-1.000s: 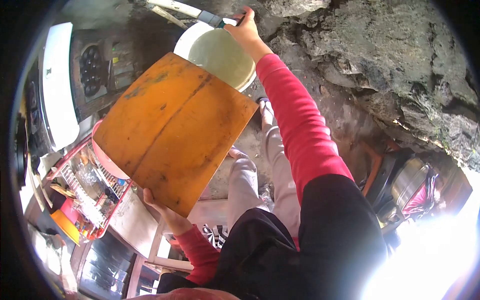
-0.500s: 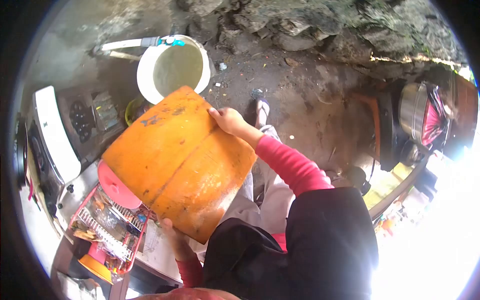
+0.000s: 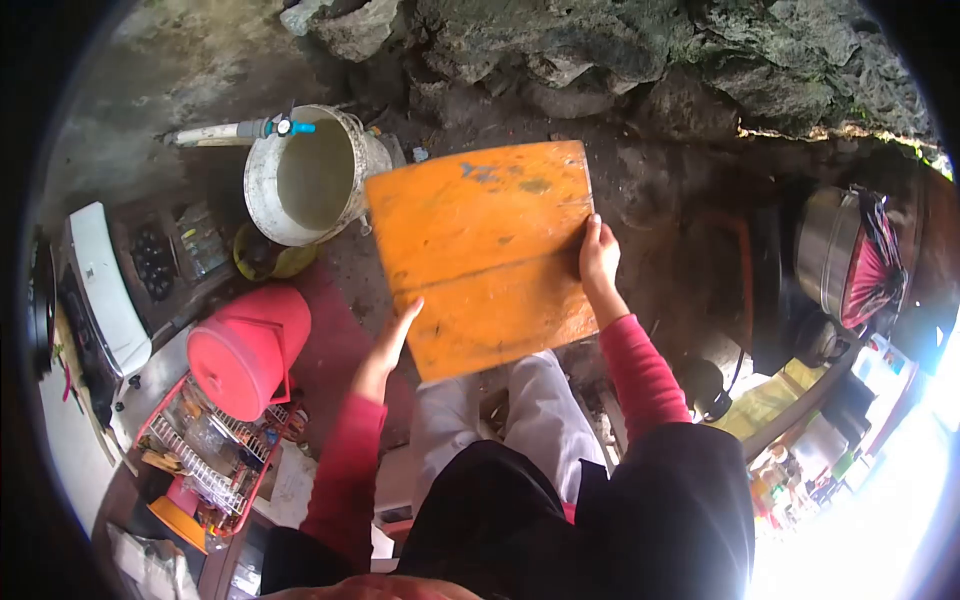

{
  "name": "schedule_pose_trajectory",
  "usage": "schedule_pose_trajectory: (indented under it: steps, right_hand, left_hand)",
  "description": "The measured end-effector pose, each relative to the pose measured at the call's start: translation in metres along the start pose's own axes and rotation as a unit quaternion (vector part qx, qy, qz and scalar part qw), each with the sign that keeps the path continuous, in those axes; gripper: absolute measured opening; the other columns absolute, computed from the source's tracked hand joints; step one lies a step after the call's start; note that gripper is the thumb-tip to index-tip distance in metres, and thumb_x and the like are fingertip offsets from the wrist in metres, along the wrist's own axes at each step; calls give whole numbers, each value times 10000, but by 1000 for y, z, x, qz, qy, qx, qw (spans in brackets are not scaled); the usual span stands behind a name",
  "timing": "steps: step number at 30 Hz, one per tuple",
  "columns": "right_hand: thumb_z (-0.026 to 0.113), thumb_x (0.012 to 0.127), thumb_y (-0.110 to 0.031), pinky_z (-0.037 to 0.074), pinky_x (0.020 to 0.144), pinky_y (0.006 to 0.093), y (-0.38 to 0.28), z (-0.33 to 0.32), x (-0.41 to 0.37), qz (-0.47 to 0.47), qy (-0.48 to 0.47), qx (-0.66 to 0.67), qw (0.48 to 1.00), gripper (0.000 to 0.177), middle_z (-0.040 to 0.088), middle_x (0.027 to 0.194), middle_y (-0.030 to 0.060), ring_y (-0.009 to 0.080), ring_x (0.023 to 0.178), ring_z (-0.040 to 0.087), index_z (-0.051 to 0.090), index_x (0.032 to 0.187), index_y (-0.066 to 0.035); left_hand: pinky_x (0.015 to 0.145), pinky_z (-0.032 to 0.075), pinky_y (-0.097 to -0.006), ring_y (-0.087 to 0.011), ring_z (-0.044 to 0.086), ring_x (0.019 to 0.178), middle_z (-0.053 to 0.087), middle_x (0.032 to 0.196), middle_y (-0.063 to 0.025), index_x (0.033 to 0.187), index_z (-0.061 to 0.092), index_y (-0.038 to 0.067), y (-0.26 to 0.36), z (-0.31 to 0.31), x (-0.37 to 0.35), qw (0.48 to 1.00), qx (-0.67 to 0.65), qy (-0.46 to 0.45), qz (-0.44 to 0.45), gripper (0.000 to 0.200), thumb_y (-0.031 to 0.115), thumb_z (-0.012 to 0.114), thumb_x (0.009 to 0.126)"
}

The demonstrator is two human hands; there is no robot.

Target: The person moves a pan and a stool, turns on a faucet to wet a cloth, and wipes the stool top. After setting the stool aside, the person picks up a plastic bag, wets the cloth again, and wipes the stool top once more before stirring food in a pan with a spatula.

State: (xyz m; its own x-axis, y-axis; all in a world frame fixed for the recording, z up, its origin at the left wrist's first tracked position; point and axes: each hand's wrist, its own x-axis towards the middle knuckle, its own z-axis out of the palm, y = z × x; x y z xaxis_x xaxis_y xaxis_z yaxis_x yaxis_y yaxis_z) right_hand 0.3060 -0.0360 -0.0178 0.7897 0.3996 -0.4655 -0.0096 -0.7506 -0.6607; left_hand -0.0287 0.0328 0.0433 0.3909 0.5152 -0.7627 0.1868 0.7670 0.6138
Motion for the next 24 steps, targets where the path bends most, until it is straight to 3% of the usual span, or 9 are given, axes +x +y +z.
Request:
schedule_pose_trajectory:
  steps: [5, 12, 14, 15, 16, 18, 20, 22, 24]
  right_hand:
    - [440, 924, -401, 435, 759, 337, 13, 27, 122, 8, 21, -8, 1000, 457, 651, 892, 148, 229, 822, 590, 613, 1012, 12]
    - [440, 896, -347, 435, 801, 360, 35, 59, 158, -17, 6, -7, 1000, 422, 637, 936, 178, 290, 899, 595, 615, 1013, 19]
    - [443, 885, -332, 440, 843, 383, 37, 51, 159, 13, -15, -146, 989, 400, 624, 975, 167, 332, 1005, 562, 623, 1035, -9]
    - [493, 855, -342, 437, 886, 410, 48, 43, 170, -118, -105, -353, 922, 417, 594, 1033, 186, 384, 1076, 515, 604, 1090, -15]
    - [590, 805, -326, 436, 891, 427, -16, 44, 128, -48, 5, -356, 933, 465, 559, 1100, 217, 404, 1078, 496, 562, 1151, -17]
    - [660, 765, -287, 426, 900, 439, -75, 60, 108, -196, 28, -287, 937, 522, 531, 1132, 246, 379, 1075, 502, 524, 1190, -16]
    - [683, 740, -233, 384, 947, 437, -157, 110, 82, -381, 52, -188, 904, 477, 567, 1117, 198, 354, 1112, 483, 554, 1154, -36]
    - [696, 721, -238, 382, 956, 426, -264, 166, 40, -422, -23, -127, 897, 424, 568, 1120, 183, 356, 1120, 476, 602, 1118, -122]
    - [705, 699, -265, 383, 962, 453, -334, 237, 11, -497, -8, -102, 862, 377, 479, 1243, 189, 373, 1138, 454, 650, 1062, -179]
  left_hand:
    - [957, 371, -301, -171, 492, 1127, 546, 1224, -82, 1251, 493, -3, 5, 34, 160, 999, -24, 41, 14, 613, 393, 653, 812]
    - [894, 416, -298, -164, 521, 1080, 580, 1166, -91, 1247, 504, 13, 10, 19, 200, 994, -92, 58, -11, 599, 352, 676, 784]
    - [873, 429, -302, -169, 545, 1050, 597, 1140, -113, 1229, 514, -2, 7, 10, 196, 998, 33, 41, -38, 604, 350, 681, 768]
    - [866, 433, -296, -176, 565, 1023, 610, 1121, -121, 1201, 524, -25, 5, 1, 200, 983, 148, 12, -113, 602, 364, 677, 768]
    - [883, 430, -311, -225, 570, 1051, 608, 1135, -156, 1187, 527, -38, 40, 12, 174, 970, 227, -7, -88, 625, 417, 653, 778]
    - [948, 392, -325, -260, 525, 1132, 565, 1196, -188, 1216, 489, -60, 15, 5, 180, 967, 256, 9, 10, 640, 433, 610, 826]
    - [1058, 279, -326, -293, 335, 1311, 374, 1383, -225, 1359, 274, -84, -5, -8, 188, 951, 306, 45, -11, 775, 427, 576, 860]
    - [1081, 241, -334, -296, 276, 1342, 328, 1411, -226, 1389, 222, -63, 13, -16, 172, 946, 323, 25, 18, 800, 426, 574, 864]
    - [1056, 283, -334, -296, 379, 1278, 346, 1401, -213, 1378, 306, 15, 16, -40, 162, 959, 278, -31, 53, 675, 365, 588, 874]
